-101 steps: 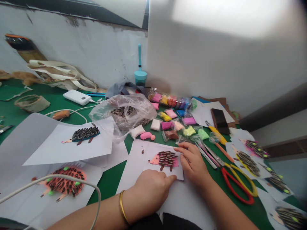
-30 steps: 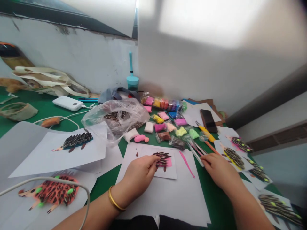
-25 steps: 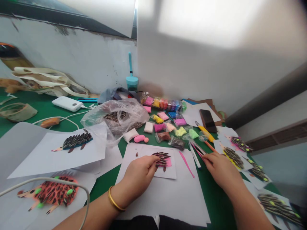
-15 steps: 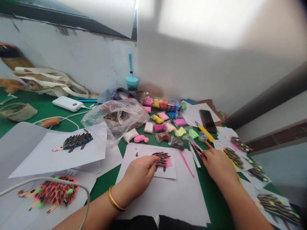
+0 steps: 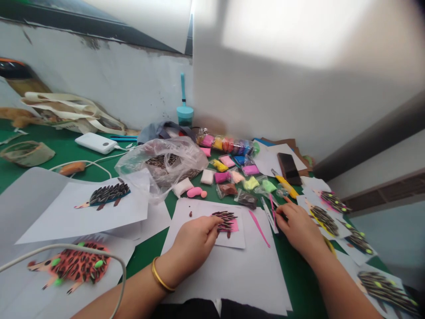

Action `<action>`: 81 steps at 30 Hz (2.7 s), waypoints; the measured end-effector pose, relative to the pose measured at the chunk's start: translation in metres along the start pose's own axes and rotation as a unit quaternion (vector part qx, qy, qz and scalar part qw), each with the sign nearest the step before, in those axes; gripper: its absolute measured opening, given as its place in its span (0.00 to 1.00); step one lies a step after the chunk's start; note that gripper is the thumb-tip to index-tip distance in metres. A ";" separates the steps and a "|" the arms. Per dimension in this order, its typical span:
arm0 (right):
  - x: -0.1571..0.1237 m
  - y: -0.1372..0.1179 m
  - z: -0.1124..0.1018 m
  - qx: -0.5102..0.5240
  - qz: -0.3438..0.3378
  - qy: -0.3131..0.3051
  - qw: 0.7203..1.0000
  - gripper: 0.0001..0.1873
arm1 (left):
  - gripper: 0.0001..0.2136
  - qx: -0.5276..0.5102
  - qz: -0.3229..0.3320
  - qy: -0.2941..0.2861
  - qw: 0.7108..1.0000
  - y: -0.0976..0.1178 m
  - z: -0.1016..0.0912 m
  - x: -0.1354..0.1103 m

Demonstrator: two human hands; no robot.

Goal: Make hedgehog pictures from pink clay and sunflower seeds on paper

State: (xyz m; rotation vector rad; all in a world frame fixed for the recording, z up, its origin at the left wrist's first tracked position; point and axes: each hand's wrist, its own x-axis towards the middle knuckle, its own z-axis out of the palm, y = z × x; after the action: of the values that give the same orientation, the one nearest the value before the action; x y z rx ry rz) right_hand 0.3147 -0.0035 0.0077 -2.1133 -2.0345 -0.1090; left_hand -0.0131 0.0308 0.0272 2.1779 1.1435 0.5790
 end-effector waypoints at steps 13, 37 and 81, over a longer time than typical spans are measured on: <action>0.002 0.006 -0.027 -0.043 0.034 -0.112 0.992 0.15 | 0.14 -0.022 0.000 -0.011 1.000 0.001 -0.002 -0.001; 0.024 -0.066 -0.009 0.156 -0.086 -0.090 0.980 0.12 | 0.14 -0.020 -0.002 -0.010 1.000 -0.002 0.001 0.000; 0.007 -0.051 -0.012 0.070 -0.074 -0.009 0.995 0.12 | 0.07 -0.028 -0.004 -0.034 0.999 0.004 0.002 0.001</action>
State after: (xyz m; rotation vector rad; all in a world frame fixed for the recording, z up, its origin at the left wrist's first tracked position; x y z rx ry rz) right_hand 0.2649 0.0024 0.0262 -1.8877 -2.1395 0.0302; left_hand -0.0094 0.0293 0.0283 2.1278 1.0871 0.5241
